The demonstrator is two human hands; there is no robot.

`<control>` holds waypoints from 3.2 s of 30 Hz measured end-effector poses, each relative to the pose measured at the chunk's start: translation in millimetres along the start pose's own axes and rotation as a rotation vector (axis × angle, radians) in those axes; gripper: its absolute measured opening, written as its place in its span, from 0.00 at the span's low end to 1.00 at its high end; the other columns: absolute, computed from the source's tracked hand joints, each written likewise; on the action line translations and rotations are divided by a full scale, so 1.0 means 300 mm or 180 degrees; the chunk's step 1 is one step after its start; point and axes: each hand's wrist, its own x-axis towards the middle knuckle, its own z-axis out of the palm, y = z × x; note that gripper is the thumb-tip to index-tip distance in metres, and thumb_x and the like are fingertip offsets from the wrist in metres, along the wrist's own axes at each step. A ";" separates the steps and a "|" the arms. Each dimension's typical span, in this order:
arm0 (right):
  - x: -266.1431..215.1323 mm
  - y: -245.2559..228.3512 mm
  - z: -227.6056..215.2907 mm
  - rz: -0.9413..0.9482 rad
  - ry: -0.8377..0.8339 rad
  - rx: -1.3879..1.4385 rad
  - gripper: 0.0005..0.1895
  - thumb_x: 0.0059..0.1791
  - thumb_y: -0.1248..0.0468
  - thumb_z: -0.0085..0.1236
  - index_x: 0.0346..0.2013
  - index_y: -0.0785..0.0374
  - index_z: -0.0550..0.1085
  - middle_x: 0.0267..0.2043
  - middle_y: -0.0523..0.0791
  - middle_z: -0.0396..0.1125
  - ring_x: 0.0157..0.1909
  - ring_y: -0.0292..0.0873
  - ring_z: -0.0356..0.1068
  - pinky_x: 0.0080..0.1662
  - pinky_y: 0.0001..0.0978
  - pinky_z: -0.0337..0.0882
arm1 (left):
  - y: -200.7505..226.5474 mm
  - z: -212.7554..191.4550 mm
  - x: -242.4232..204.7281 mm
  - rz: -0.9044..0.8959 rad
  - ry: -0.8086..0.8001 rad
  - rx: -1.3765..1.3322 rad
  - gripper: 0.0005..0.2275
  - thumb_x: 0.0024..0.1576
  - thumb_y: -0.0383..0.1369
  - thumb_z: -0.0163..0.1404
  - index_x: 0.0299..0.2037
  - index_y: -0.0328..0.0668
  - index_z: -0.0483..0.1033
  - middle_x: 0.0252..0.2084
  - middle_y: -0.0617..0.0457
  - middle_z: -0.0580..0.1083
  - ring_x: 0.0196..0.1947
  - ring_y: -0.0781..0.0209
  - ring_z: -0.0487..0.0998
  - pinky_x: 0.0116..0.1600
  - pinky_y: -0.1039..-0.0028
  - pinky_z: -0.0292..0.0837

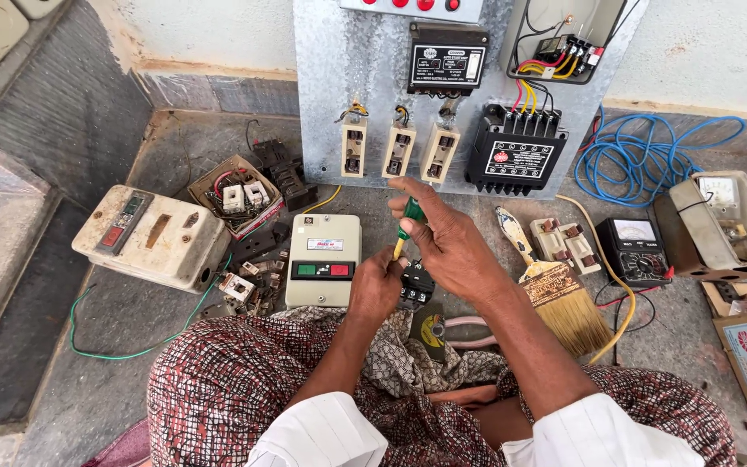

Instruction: The person brushes a terminal block, uses a screwdriver to loosen its screws, and then handles a small circular component while working on the block.

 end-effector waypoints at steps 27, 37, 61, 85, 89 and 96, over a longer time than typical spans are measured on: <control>0.005 0.015 0.032 0.0399 0.0415 -0.0627 0.23 0.54 0.58 0.56 0.64 0.47 0.65 0.45 0.47 0.77 0.43 0.44 0.81 0.37 0.38 0.82 | 0.009 0.000 0.002 -0.0946 -0.0438 -0.0158 0.20 0.63 0.42 0.49 0.60 0.37 0.74 0.37 0.35 0.81 0.32 0.52 0.79 0.43 0.60 0.73; -0.105 0.084 -0.062 0.0413 0.1687 0.0111 0.23 0.56 0.62 0.51 0.65 0.57 0.60 0.48 0.50 0.76 0.48 0.47 0.80 0.44 0.35 0.79 | 0.043 -0.044 0.000 -0.0959 -0.1006 0.0064 0.35 0.48 0.12 0.42 0.69 0.51 0.64 0.67 0.40 0.67 0.53 0.44 0.77 0.57 0.60 0.74; -0.475 0.596 -0.013 0.2081 0.3336 0.4215 0.12 0.52 0.65 0.58 0.46 0.60 0.65 0.47 0.54 0.74 0.47 0.53 0.76 0.48 0.45 0.80 | -0.055 0.000 0.086 -0.0693 -0.0642 -0.2800 0.33 0.56 0.34 0.48 0.74 0.37 0.54 0.61 0.29 0.71 0.67 0.39 0.68 0.74 0.55 0.50; -0.498 0.569 -0.008 0.2224 0.3373 0.4147 0.07 0.54 0.64 0.51 0.45 0.60 0.66 0.47 0.53 0.73 0.49 0.52 0.75 0.50 0.49 0.79 | 0.074 0.010 -0.104 0.1327 -0.0444 0.1353 0.32 0.52 0.30 0.59 0.69 0.42 0.63 0.68 0.39 0.64 0.68 0.34 0.60 0.68 0.47 0.55; -0.484 0.540 0.013 0.2127 0.2988 0.4108 0.09 0.52 0.63 0.57 0.45 0.56 0.68 0.45 0.52 0.74 0.49 0.51 0.75 0.51 0.47 0.77 | 0.086 0.022 -0.099 0.1784 -0.0151 0.2002 0.21 0.49 0.25 0.55 0.56 0.38 0.74 0.58 0.43 0.73 0.63 0.40 0.67 0.65 0.46 0.59; -0.463 0.496 0.005 0.2100 0.2231 0.4337 0.07 0.53 0.65 0.57 0.41 0.58 0.67 0.48 0.50 0.75 0.51 0.48 0.75 0.53 0.45 0.78 | 0.123 -0.015 -0.128 0.1956 0.0051 0.1915 0.08 0.52 0.23 0.56 0.41 0.38 0.80 0.39 0.49 0.76 0.46 0.50 0.72 0.56 0.55 0.64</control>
